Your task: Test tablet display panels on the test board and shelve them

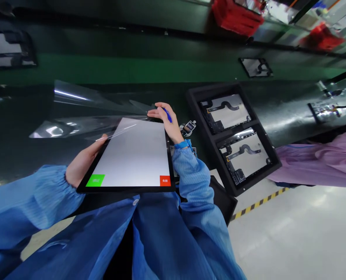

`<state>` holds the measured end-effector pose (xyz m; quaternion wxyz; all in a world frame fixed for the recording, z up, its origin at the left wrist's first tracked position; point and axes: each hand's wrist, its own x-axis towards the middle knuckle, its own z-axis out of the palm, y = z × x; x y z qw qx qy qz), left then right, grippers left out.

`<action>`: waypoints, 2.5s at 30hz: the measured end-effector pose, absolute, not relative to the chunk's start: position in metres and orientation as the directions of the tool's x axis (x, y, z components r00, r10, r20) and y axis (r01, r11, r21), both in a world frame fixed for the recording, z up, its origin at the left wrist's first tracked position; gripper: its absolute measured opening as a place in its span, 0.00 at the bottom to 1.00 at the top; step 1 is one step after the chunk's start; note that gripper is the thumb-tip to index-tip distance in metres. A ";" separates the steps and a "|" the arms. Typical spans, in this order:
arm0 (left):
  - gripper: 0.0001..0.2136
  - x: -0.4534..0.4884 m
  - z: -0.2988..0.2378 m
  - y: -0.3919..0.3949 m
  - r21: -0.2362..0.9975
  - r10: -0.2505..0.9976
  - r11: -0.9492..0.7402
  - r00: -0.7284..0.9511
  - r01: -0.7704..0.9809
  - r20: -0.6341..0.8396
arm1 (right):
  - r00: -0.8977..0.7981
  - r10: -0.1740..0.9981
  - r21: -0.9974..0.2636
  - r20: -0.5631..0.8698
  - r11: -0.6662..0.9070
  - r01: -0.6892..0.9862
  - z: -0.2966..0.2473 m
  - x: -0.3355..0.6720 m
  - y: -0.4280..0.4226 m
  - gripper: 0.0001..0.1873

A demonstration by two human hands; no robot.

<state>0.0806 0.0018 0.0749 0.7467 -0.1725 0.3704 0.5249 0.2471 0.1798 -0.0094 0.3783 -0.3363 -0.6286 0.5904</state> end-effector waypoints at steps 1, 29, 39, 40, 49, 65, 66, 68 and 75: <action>0.23 0.081 0.076 0.002 0.122 0.664 0.380 0.178 -0.917 -0.727 | -0.491 0.868 -0.997 0.071 0.064 -0.031 -0.010 0.247 0.180 0.25; 0.20 0.063 0.055 -0.012 0.227 0.581 0.506 0.135 -0.832 -0.803 | -0.485 0.866 -0.990 0.124 0.144 0.004 0.012 0.256 0.175 0.28; 0.19 0.054 0.036 -0.017 0.302 0.646 0.488 0.106 -0.819 -0.756 | -0.373 0.873 -0.940 0.314 0.340 0.006 0.035 0.261 0.160 0.12; 0.20 0.053 0.033 -0.017 0.317 0.650 0.490 0.098 -0.812 -0.754 | -0.301 0.874 -0.910 0.380 0.412 0.049 0.043 0.262 0.154 0.08; 0.23 0.054 0.026 -0.015 0.354 0.662 0.508 0.092 -0.785 -0.744 | -0.830 0.487 -0.584 0.271 0.769 0.260 0.064 0.248 0.091 0.36; 0.19 0.042 0.015 -0.017 0.323 0.612 0.569 0.126 -0.757 -0.781 | -0.339 0.761 -0.523 0.553 0.634 0.570 0.040 0.311 0.059 0.12; 0.18 0.038 0.011 -0.019 0.313 0.620 0.581 0.158 -0.752 -0.769 | -0.269 0.793 -0.532 0.546 0.577 0.619 0.037 0.323 0.063 0.10; 0.17 0.029 0.001 -0.022 0.311 0.631 0.599 0.196 -0.738 -0.750 | -0.175 0.842 -0.539 0.510 0.471 0.699 0.023 0.346 0.071 0.06; 0.20 0.029 0.004 -0.023 0.315 0.515 0.620 0.070 -0.719 -0.854 | -0.206 0.910 -0.529 0.359 0.380 0.759 -0.020 0.379 0.082 0.08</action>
